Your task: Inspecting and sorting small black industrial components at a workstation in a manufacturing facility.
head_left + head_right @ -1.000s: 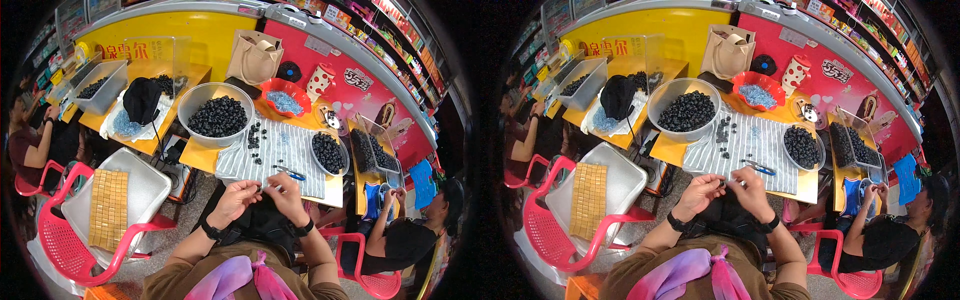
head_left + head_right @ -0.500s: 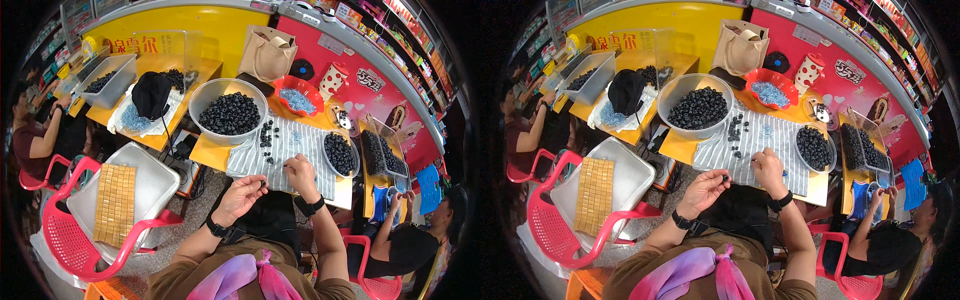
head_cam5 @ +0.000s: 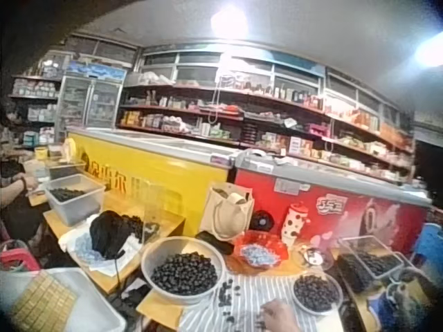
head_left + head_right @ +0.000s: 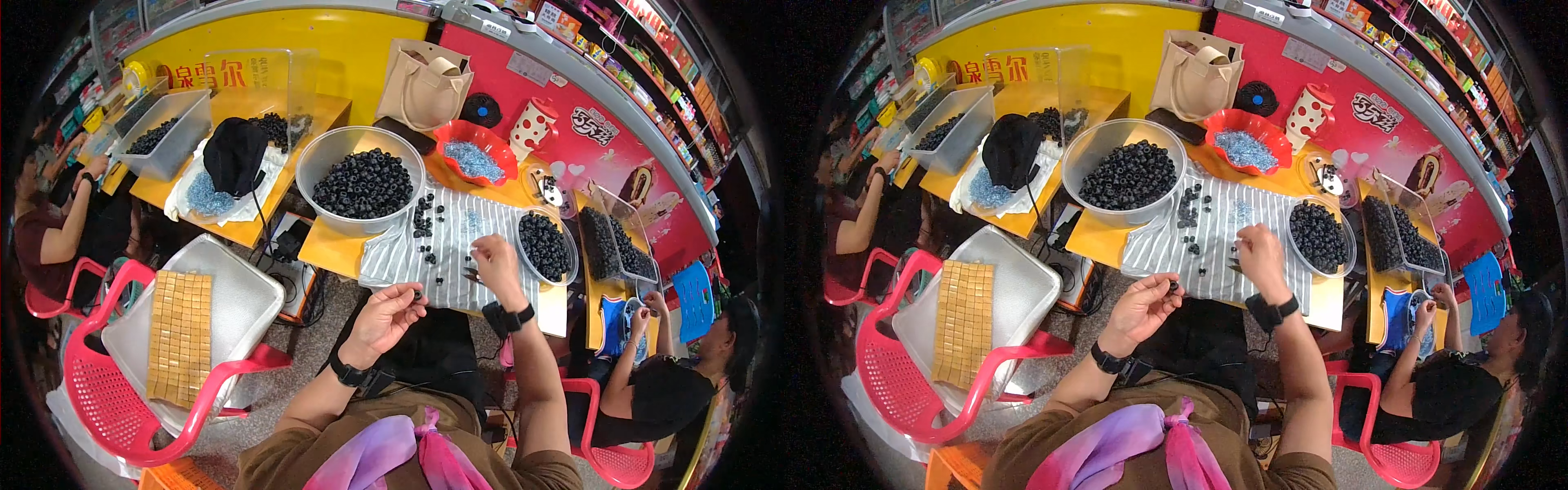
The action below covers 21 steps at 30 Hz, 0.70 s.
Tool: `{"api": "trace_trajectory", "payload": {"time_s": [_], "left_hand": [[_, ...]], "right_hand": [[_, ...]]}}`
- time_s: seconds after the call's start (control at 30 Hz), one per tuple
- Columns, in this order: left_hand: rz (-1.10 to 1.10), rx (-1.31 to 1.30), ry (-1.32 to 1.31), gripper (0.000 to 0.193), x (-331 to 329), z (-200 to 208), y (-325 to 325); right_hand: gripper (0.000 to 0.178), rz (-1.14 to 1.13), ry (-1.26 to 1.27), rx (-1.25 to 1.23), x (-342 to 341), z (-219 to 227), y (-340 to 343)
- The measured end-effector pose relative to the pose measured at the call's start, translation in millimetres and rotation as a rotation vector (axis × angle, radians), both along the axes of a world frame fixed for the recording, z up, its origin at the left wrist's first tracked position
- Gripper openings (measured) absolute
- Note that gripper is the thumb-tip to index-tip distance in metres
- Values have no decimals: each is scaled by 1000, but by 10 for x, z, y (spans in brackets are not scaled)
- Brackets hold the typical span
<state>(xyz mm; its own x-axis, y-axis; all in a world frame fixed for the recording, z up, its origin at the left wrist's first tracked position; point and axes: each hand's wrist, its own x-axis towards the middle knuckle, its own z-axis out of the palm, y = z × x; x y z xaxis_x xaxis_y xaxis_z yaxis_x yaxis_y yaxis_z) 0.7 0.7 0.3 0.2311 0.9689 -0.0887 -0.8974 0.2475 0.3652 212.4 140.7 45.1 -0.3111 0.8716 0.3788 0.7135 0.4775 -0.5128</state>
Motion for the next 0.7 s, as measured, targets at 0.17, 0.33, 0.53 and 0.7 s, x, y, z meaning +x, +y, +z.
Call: {"api": "trace_trajectory", "payload": {"time_s": [0.17,0.33,0.53,0.7], "left_hand": [[-19,15,-2,20,-8,-10,-5],[1,-7,3,19,-60,-58,-11],[18,9,0,21,-85,-17,-22],[1,42,-9,24,-72,-5,-22]], "right_hand": [[14,-30,-143,2,-12,46,344],[15,32,-361,137,-226,75,449],[10,32,-425,33,-247,98,473],[8,209,151,-241,-321,269,4]]}}
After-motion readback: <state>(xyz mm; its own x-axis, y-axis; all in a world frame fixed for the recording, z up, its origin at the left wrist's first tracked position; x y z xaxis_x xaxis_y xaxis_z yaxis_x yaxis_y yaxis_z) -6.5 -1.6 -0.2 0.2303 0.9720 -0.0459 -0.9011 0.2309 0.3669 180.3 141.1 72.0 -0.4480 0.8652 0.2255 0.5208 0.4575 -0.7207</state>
